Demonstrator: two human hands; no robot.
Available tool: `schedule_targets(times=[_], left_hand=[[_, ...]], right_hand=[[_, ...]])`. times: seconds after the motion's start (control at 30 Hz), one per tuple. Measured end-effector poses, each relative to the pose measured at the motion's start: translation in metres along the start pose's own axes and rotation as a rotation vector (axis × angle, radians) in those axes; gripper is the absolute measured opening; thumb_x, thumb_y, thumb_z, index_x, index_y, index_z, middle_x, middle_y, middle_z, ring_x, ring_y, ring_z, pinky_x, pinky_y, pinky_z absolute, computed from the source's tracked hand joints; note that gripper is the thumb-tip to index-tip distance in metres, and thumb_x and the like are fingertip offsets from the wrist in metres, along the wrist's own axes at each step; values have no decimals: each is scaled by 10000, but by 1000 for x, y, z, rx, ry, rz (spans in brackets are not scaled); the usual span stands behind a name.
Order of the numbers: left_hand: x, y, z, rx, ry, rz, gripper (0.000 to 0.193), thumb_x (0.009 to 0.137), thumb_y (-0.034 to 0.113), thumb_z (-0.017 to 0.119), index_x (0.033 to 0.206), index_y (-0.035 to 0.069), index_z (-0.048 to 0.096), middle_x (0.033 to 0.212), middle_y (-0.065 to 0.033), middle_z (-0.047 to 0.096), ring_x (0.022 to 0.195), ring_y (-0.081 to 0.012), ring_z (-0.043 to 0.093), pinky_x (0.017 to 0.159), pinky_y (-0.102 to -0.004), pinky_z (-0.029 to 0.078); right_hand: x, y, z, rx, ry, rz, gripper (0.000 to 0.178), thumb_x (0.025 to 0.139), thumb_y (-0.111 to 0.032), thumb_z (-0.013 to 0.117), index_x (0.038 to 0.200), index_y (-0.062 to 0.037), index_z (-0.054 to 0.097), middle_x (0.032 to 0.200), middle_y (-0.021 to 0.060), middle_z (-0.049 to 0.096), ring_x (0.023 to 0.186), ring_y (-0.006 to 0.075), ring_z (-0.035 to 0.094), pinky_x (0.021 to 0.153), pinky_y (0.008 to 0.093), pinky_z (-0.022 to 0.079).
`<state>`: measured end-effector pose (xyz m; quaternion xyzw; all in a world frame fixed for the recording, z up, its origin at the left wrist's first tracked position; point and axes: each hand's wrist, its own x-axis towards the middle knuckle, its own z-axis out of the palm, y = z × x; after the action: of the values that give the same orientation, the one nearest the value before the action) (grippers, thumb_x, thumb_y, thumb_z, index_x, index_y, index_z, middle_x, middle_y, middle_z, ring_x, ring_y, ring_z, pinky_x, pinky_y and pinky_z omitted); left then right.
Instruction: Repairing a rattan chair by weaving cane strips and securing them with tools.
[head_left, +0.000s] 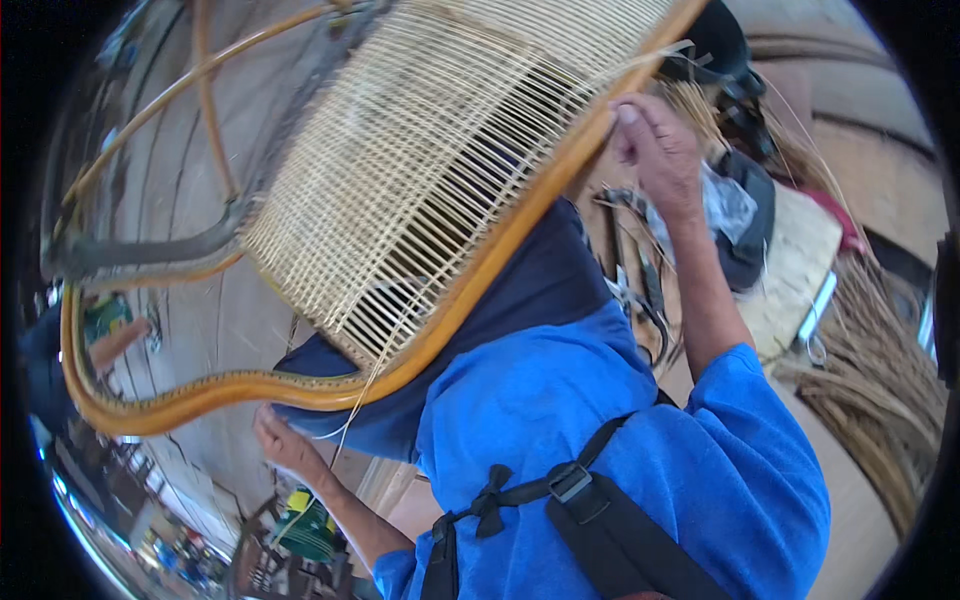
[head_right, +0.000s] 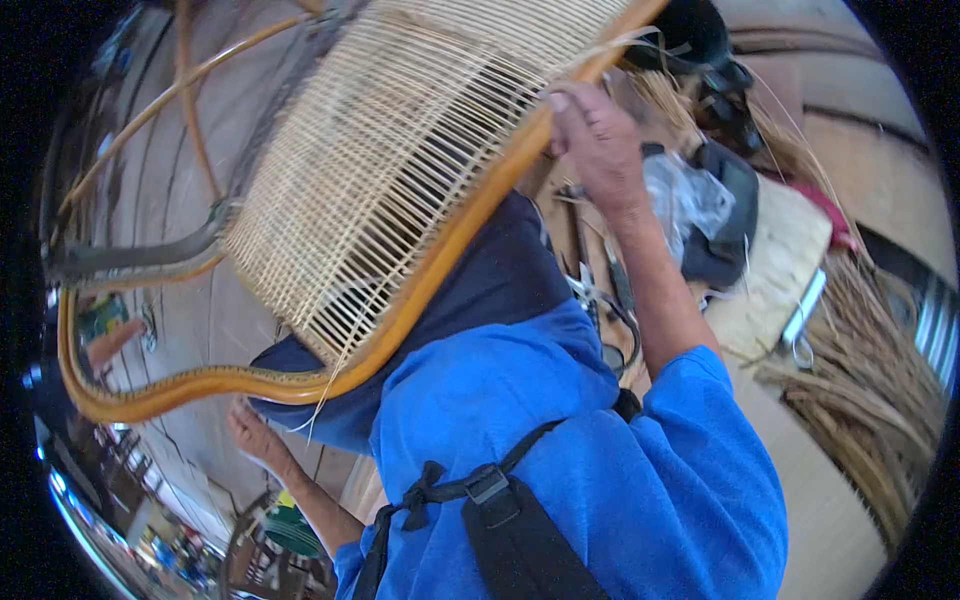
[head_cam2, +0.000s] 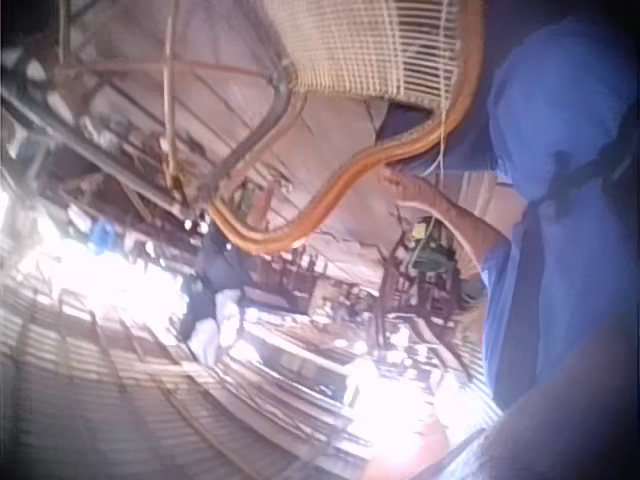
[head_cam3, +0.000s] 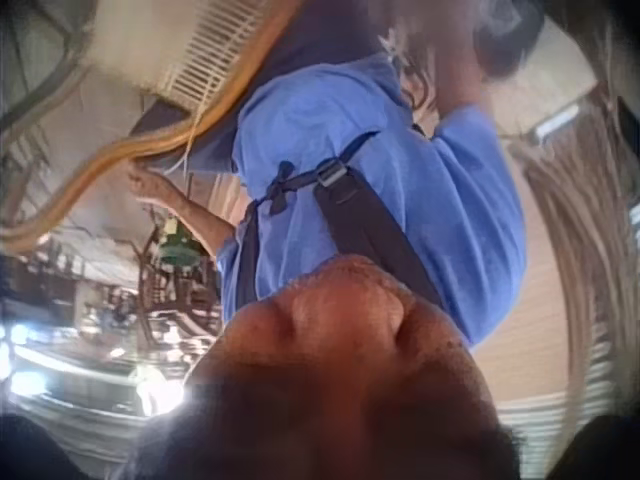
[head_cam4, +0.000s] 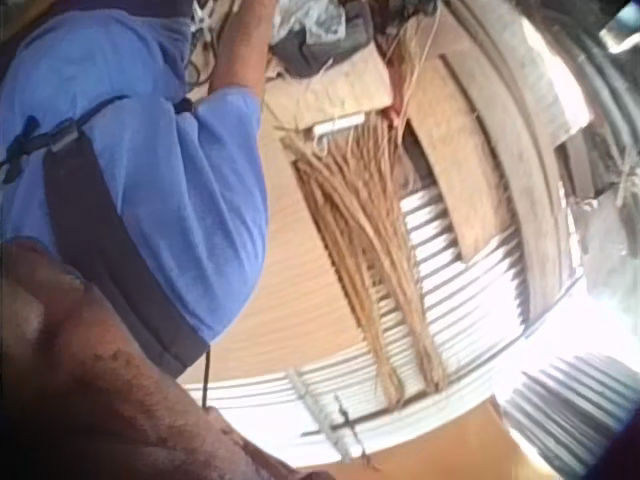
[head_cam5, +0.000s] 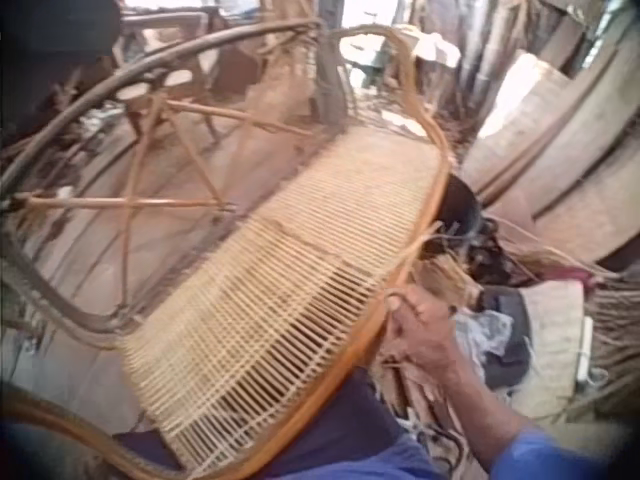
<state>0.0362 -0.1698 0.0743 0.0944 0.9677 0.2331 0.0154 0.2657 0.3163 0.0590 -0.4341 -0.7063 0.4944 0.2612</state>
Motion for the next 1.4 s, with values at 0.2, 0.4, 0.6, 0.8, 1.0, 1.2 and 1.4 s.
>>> schedule_targets(times=[0.2, 0.4, 0.6, 0.8, 1.0, 1.2, 1.4], left_hand=[[30, 7, 32, -144, 266, -52, 317, 930, 301, 521, 899, -15, 538, 764, -48, 496, 696, -145, 461, 636, -267, 405], [29, -14, 29, -183, 236, -5, 324, 906, 301, 558, 819, -8, 523, 723, -50, 479, 676, -162, 427, 624, -298, 379], [16, -16, 30, -109, 37, -112, 419, 907, 372, 529, 721, -2, 546, 640, -54, 488, 602, -159, 424, 568, -311, 374], [17, 15, 12, -130, -66, -74, 403, 922, 332, 470, 718, 1, 578, 639, -91, 550, 608, -197, 513, 584, -332, 426], [36, 86, 36, -140, -88, 419, 194, 861, 5, 448, 921, -6, 632, 865, -113, 643, 814, -228, 605, 766, -300, 468], [121, 157, 60, -355, 1, 185, 295, 896, 240, 524, 995, -24, 611, 848, -123, 621, 807, -161, 573, 756, -291, 442], [218, 134, 107, -232, -77, 180, 315, 861, 297, 511, 936, 16, 631, 791, -205, 617, 790, -356, 613, 712, -398, 462]], right_hand=[[-110, 85, -83, -459, 132, 326, 200, 899, -194, 537, 940, -11, 609, 718, 107, 577, 618, 176, 559, 598, 304, 449], [-212, 105, -65, -491, 83, 372, 181, 869, -192, 569, 923, -25, 613, 845, 168, 622, 804, 306, 614, 711, 369, 468], [-249, 123, -67, -691, 105, 196, 162, 833, -172, 591, 943, -52, 597, 885, 179, 594, 840, 339, 581, 745, 406, 462], [-225, 118, -69, -829, -294, 375, 257, 784, -205, 607, 984, -52, 554, 945, 187, 557, 911, 376, 547, 762, 448, 448], [-198, 65, -106, -298, -384, 696, 270, 758, -184, 608, 976, -31, 566, 647, 26, 483, 542, 117, 490, 481, 270, 407], [-164, 3, -66, -65, -537, 521, 435, 742, -207, 678, 1102, -10, 532, 732, 18, 571, 646, 104, 555, 569, 266, 461], [-136, -5, -16, 482, -823, 728, 561, 780, -423, 642, 1140, -38, 451, 959, 84, 561, 915, 251, 580, 791, 393, 480]])
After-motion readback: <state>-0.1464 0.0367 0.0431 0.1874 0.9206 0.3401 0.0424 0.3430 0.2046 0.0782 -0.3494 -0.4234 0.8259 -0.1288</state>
